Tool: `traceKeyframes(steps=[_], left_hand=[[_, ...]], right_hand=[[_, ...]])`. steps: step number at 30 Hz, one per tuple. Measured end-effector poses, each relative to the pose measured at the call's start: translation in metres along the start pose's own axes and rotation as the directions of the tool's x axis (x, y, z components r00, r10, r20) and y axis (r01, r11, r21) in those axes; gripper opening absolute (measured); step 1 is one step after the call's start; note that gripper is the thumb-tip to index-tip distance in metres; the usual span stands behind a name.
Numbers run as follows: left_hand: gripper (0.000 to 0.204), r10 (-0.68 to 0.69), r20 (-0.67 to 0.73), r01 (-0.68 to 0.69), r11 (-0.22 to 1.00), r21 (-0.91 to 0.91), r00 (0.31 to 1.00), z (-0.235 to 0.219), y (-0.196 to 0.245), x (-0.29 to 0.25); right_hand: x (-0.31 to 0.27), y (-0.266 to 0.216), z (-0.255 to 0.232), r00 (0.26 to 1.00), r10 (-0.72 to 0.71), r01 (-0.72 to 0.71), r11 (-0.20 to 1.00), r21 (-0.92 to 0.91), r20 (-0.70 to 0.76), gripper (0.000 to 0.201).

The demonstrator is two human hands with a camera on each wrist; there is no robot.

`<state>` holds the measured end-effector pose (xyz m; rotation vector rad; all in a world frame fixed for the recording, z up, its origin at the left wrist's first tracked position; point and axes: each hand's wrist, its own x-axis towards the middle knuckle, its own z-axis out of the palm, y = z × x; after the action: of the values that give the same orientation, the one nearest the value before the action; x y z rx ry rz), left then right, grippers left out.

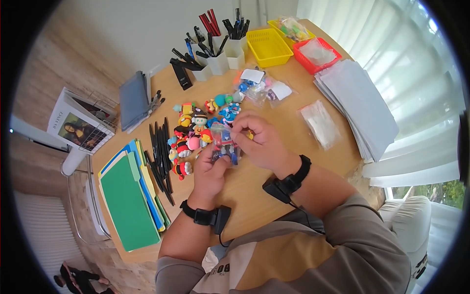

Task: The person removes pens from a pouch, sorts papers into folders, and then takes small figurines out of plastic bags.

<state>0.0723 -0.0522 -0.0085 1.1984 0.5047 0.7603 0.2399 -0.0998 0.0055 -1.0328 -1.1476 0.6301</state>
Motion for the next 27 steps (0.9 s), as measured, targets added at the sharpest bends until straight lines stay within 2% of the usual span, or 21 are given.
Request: traceKeyframes(steps=[2, 3, 5, 9, 11, 12, 14, 15, 17, 18, 20, 21, 23, 27], left_hand=[[0.034, 0.011, -0.007, -0.011, 1.0, -0.01, 1.0, -0.001, -0.002, 0.0], [0.033, 0.016, -0.035, -0.017, 0.999, -0.039, 0.999, -0.001, -0.004, 0.0], [0.032, 0.019, -0.067, -0.024, 0.997, -0.068, 0.998, -0.002, -0.006, 0.0], [0.032, 0.038, -0.101, -0.046, 0.996, -0.079, 0.994, -0.003, -0.007, -0.001], [0.032, 0.041, -0.109, -0.05, 0.995, -0.083, 0.993, -0.003, -0.007, -0.001], [0.033, 0.038, -0.106, -0.047, 0.995, -0.083, 0.994, -0.005, -0.007, -0.001], [0.034, 0.034, -0.102, -0.042, 0.996, -0.082, 0.994, -0.005, -0.007, -0.001], [0.035, 0.039, -0.116, -0.049, 0.996, -0.08, 0.992, -0.005, -0.008, -0.002], [0.037, 0.044, -0.132, -0.055, 0.995, -0.079, 0.99, -0.005, -0.008, -0.002], [0.038, 0.038, -0.123, -0.051, 0.994, -0.1, 0.992, -0.006, -0.008, -0.002], [0.039, 0.034, -0.115, -0.048, 0.991, -0.122, 0.993, -0.006, -0.008, -0.002], [0.04, 0.034, -0.118, -0.048, 0.991, -0.124, 0.992, -0.005, -0.007, -0.002], [0.041, 0.032, -0.121, -0.048, 0.991, -0.126, 0.992, -0.005, -0.007, -0.002], [0.041, 0.062, -0.084, -0.072, 0.991, -0.116, 0.995, -0.009, -0.011, -0.001]], right_hand=[[0.002, -0.001, -0.001, 0.992, -0.124, 0.123, 0.984, -0.131, 0.003, 0.01], [0.003, -0.004, -0.002, 0.992, -0.123, 0.122, 0.984, -0.13, 0.003, 0.01], [0.005, -0.009, -0.001, 0.963, -0.268, 0.27, 0.945, -0.184, 0.039, 0.01], [0.004, -0.014, -0.002, 0.956, -0.26, 0.28, 0.946, -0.161, 0.134, 0.007], [0.002, -0.015, -0.002, 0.983, -0.161, 0.175, 0.97, -0.171, 0.092, 0.006], [0.002, -0.016, -0.001, 0.983, -0.162, 0.175, 0.969, -0.171, 0.092, 0.006], [0.0, -0.019, 0.0, 0.999, 0.033, -0.031, 0.997, -0.064, 0.024, 0.012], [0.0, -0.016, 0.0, 0.999, 0.035, -0.033, 0.997, -0.063, 0.023, 0.012], [0.0, -0.008, -0.001, 1.0, -0.009, 0.01, 0.978, -0.209, 0.006, 0.016], [0.0, -0.008, 0.0, 1.0, -0.007, 0.009, 0.978, -0.209, 0.008, 0.016], [0.001, -0.011, 0.001, 0.993, 0.115, -0.107, 0.975, -0.193, 0.031, 0.018], [0.002, -0.015, 0.001, 0.993, 0.116, -0.108, 0.975, -0.192, 0.032, 0.018], [0.003, -0.022, 0.0, 0.965, 0.235, -0.197, 0.943, -0.269, 0.116, 0.022], [-0.001, -0.01, 0.001, 0.958, 0.252, -0.224, 0.956, -0.19, 0.14, 0.025]])
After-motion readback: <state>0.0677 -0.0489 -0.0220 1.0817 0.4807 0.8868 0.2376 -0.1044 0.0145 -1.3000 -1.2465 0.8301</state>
